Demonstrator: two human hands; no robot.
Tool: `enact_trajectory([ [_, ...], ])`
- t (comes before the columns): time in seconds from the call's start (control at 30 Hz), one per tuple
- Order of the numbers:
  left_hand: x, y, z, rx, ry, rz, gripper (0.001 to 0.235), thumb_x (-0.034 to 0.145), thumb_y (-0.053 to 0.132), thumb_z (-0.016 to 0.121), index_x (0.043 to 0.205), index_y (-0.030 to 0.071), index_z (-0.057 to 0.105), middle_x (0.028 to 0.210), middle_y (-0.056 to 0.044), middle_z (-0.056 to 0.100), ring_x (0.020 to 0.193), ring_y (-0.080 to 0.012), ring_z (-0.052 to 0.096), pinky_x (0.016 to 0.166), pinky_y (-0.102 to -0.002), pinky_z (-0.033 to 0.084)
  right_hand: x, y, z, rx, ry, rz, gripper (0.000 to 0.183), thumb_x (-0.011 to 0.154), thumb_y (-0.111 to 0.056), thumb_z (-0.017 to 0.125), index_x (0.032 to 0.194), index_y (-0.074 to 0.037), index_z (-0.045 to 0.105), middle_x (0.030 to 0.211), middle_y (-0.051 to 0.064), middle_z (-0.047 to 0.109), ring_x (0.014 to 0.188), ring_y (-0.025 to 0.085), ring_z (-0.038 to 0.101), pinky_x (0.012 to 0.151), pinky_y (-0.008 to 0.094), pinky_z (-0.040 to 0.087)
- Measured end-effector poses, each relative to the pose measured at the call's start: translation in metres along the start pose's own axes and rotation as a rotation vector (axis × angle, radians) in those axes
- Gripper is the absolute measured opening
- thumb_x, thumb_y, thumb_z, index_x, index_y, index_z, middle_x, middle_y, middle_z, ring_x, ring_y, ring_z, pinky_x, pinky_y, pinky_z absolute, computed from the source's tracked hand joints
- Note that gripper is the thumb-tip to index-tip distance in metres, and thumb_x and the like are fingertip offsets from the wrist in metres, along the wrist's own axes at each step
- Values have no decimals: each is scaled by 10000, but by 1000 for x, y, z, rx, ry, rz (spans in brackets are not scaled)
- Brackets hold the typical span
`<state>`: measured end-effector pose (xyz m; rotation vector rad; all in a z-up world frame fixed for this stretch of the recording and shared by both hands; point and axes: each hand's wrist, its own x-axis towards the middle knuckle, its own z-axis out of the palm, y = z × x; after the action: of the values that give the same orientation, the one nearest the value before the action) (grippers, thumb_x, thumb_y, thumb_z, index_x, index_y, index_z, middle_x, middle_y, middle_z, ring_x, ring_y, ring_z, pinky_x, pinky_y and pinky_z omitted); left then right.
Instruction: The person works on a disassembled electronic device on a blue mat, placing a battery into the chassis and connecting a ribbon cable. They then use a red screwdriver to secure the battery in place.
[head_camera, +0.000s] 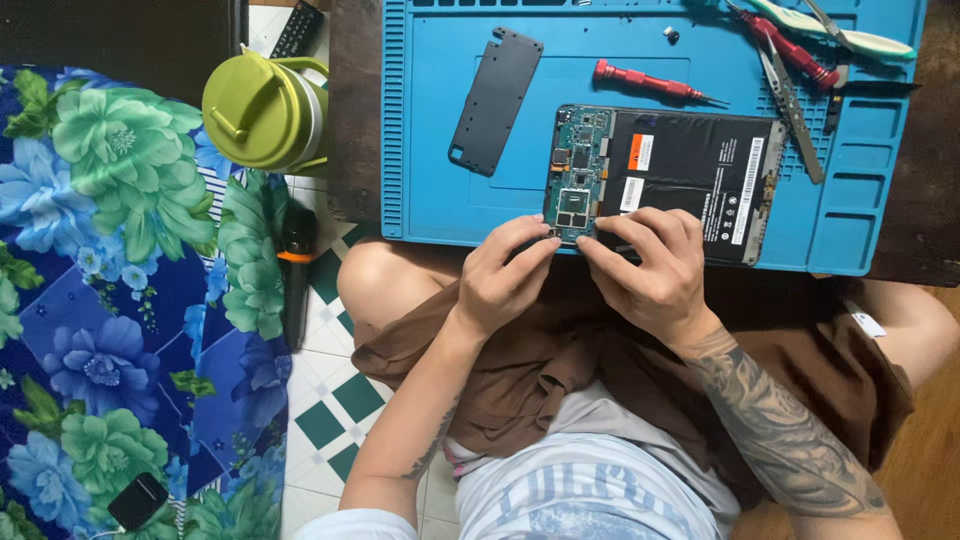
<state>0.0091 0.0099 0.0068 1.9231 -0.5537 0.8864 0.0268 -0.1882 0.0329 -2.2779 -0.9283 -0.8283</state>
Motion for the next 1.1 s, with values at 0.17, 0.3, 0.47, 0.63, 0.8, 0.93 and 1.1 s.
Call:
enact_trajectory([
  [0.17, -4, -1, -1, 55, -25, -40, 197, 872, -6, 781, 1053, 69, 788, 1048, -137, 763, 997, -336, 755, 874, -444, 648, -13, -5, 7, -25, -11, 30, 144, 867, -137, 803, 1007, -163, 821, 1074, 85, 753, 984, 310, 651, 882, 474, 487],
  [0.3, -11, -2, 5, 153, -52, -38, 163, 907, 79, 771, 1066, 108, 786, 1096, -93, 767, 1039, -307, 755, 907, -430, 633, -6, -21, 5, -116, -38, 86, 105, 891, -188, 789, 980, -132, 785, 1118, 115, 748, 1032, 356, 664, 931, 543, 489],
  [0.47, -13, -1, 6, 169, -77, -49, 158, 928, 114, 752, 1084, 112, 779, 1114, -89, 758, 1046, -309, 748, 913, -439, 617, 9, -38, 4, -207, -110, 138, 134, 925, -211, 750, 934, -78, 732, 1205, 167, 716, 1145, 422, 639, 972, 583, 448],
  [0.63, -14, -1, 11, 214, -77, -31, 166, 916, 117, 755, 1079, 132, 782, 1133, -78, 755, 1057, -296, 747, 935, -433, 609, 5, -41, 6, -264, -151, 210, 142, 864, -191, 783, 942, -85, 730, 1311, 198, 707, 1238, 466, 613, 993, 623, 403],
  [0.8, -14, 1, 7, 223, -86, 56, 176, 918, 140, 748, 1091, 120, 774, 1188, -132, 753, 1095, -340, 741, 973, -456, 596, -17, -30, 2, -76, -132, 238, 200, 898, -202, 794, 1074, -110, 771, 1355, 209, 706, 1274, 458, 622, 1092, 634, 335],
  [0.93, -14, 7, 7, 255, -83, 106, 215, 922, 151, 749, 1134, 138, 781, 1215, -145, 755, 1107, -364, 743, 991, -487, 587, -26, -31, 4, -14, -103, 294, 264, 882, -163, 823, 1139, -111, 794, 1369, 212, 700, 1292, 451, 612, 1130, 627, 303],
  [1.1, -15, 7, 9, 288, -57, 143, 209, 888, 171, 771, 1089, 115, 791, 1181, -157, 773, 1075, -383, 758, 992, -511, 588, -32, -26, 6, 52, -65, 351, 322, 885, -154, 820, 1205, -134, 792, 1371, 172, 705, 1305, 417, 608, 1157, 565, 305],
])
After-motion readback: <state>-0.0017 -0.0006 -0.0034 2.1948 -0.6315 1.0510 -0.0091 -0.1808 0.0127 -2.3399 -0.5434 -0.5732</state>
